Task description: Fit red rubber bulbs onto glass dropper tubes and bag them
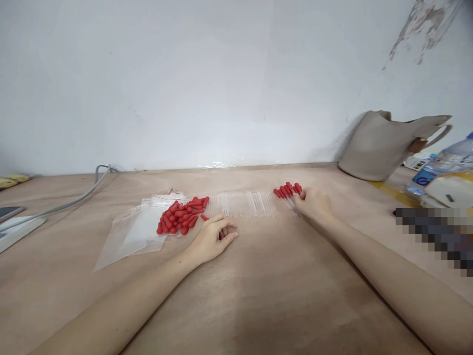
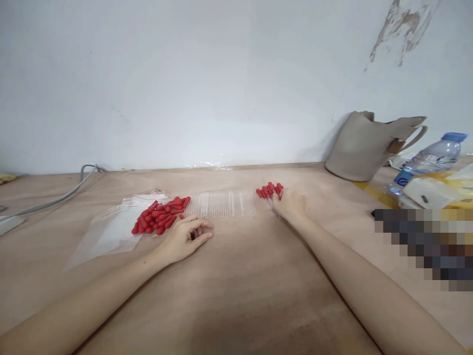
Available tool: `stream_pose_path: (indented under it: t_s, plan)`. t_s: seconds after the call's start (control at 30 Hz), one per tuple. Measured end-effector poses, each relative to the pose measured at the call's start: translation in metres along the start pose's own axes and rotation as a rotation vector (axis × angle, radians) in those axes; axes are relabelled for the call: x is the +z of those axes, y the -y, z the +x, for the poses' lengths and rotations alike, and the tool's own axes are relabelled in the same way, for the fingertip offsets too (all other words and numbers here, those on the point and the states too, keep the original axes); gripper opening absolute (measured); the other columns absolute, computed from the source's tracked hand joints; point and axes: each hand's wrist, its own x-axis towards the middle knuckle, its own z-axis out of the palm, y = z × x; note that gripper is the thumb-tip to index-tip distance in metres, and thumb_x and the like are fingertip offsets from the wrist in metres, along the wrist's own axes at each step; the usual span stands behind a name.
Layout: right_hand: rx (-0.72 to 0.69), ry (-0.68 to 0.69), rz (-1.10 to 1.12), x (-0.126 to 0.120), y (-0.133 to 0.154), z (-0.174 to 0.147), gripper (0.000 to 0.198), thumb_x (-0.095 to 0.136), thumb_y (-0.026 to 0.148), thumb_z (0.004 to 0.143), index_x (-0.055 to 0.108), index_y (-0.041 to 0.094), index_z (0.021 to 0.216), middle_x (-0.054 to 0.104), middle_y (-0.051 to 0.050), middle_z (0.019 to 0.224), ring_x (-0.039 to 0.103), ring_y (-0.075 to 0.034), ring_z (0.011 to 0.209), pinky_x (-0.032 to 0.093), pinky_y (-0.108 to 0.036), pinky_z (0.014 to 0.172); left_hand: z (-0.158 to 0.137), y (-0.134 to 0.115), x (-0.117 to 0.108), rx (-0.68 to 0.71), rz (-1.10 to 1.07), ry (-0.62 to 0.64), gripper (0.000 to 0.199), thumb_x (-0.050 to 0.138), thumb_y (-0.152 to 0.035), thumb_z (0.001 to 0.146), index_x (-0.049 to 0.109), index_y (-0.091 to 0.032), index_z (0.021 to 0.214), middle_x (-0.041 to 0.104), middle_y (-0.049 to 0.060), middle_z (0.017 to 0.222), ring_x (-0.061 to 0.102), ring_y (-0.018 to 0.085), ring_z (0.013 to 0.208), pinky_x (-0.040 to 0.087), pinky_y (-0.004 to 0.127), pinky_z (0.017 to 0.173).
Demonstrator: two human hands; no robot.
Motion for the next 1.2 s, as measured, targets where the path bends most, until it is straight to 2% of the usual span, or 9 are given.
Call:
stream_pose_path:
  t_s: [0.2, 0.47, 0.6, 0.77, 0.83, 0.87, 0.93, 1.07, 1.2]
  plan:
    - [0.005, 0.013, -0.035, -0.002, 0.004, -0.002, 0.032, 0.046, 0.042, 0.077, 0.055, 0.017, 0.059, 0.057, -0.009, 0.059, 0.055, -0.023, 0.062, 0.032, -0.035, 0.065, 0.000, 0.000, 0.001, 0.009, -0.014, -0.005, 0.014, 0.055, -0.024, 0.080, 0.064, -0.016, 0.086, 0.056, 0.003, 0.079, 0.052, 0.010, 0.059, 0.045, 0.022, 0.055]
    - [-0.154, -0.024, 0.055, 0.009, 0.033, -0.014, 0.030, 0.044, 0.042, 0.078, 0.059, 0.021, 0.063, 0.064, -0.005, 0.071, 0.056, -0.024, 0.083, 0.031, -0.041, 0.083, 0.000, 0.001, 0.002, 0.021, -0.011, 0.015, 0.013, 0.053, -0.023, 0.081, 0.063, -0.016, 0.085, 0.055, 0.003, 0.078, 0.052, 0.010, 0.060, 0.044, 0.022, 0.057]
    - [-0.162, 0.013, 0.027, 0.013, 0.041, -0.016, 0.028, 0.046, 0.039, 0.078, 0.060, 0.020, 0.062, 0.064, -0.004, 0.069, 0.057, -0.021, 0.080, 0.029, -0.041, 0.086, -0.001, 0.002, 0.004, 0.033, 0.022, 0.016, 0.013, 0.052, -0.023, 0.082, 0.062, -0.016, 0.086, 0.055, 0.003, 0.079, 0.052, 0.010, 0.060, 0.044, 0.022, 0.056]
    - [-0.137, 0.056, 0.015, 0.011, 0.037, -0.014, 0.025, 0.047, 0.037, 0.077, 0.060, 0.019, 0.064, 0.065, -0.006, 0.071, 0.058, -0.023, 0.082, 0.031, -0.042, 0.083, 0.004, 0.011, -0.011, 0.124, 0.336, -0.167, 0.014, 0.050, -0.024, 0.082, 0.060, -0.016, 0.088, 0.055, 0.007, 0.086, 0.053, 0.019, 0.082, 0.044, 0.031, 0.074]
    - [-0.128, 0.064, 0.008, 0.010, 0.036, -0.014, 0.025, 0.046, 0.035, 0.077, 0.061, 0.019, 0.066, 0.065, -0.006, 0.071, 0.058, -0.024, 0.081, 0.032, -0.042, 0.081, 0.007, 0.018, -0.025, 0.074, 0.491, -0.212, 0.015, 0.048, -0.024, 0.082, 0.059, -0.015, 0.085, 0.054, 0.008, 0.085, 0.050, 0.022, 0.084, 0.042, 0.035, 0.076]
    - [-0.126, 0.068, 0.004, 0.010, 0.036, -0.014, 0.024, 0.046, 0.035, 0.078, 0.061, 0.019, 0.066, 0.064, -0.006, 0.071, 0.058, -0.025, 0.081, 0.032, -0.043, 0.081, 0.009, 0.022, -0.032, 0.046, 0.552, -0.200, 0.015, 0.048, -0.023, 0.082, 0.060, -0.015, 0.084, 0.054, 0.009, 0.084, 0.050, 0.023, 0.083, 0.042, 0.036, 0.075]
    - [-0.138, 0.065, -0.007, 0.012, 0.035, -0.014, 0.025, 0.046, 0.035, 0.078, 0.062, 0.020, 0.066, 0.064, -0.007, 0.073, 0.057, -0.026, 0.087, 0.032, -0.044, 0.083, 0.011, 0.030, -0.046, 0.053, 0.613, -0.080, 0.015, 0.048, -0.022, 0.081, 0.062, -0.016, 0.080, 0.054, 0.008, 0.082, 0.049, 0.023, 0.082, 0.040, 0.036, 0.075]
    - [-0.223, 0.015, -0.040, 0.018, 0.033, -0.013, 0.021, 0.046, 0.031, 0.078, 0.064, 0.020, 0.072, 0.063, -0.010, 0.089, 0.047, -0.028, 0.108, 0.028, -0.044, 0.091, 0.014, 0.037, -0.064, 0.093, 0.521, 0.146, 0.016, 0.051, -0.027, 0.081, 0.064, -0.020, 0.085, 0.054, 0.006, 0.084, 0.050, 0.021, 0.083, 0.039, 0.033, 0.075]
    - [-0.333, -0.073, -0.121, 0.022, 0.030, -0.014, 0.022, 0.045, 0.020, 0.077, 0.063, 0.018, 0.090, 0.059, -0.011, 0.107, 0.038, -0.027, 0.118, 0.022, -0.044, 0.097, 0.015, 0.036, -0.066, 0.063, 0.444, 0.243, 0.015, 0.051, -0.026, 0.081, 0.064, -0.020, 0.080, 0.054, 0.005, 0.082, 0.050, 0.021, 0.083, 0.039, 0.032, 0.073]
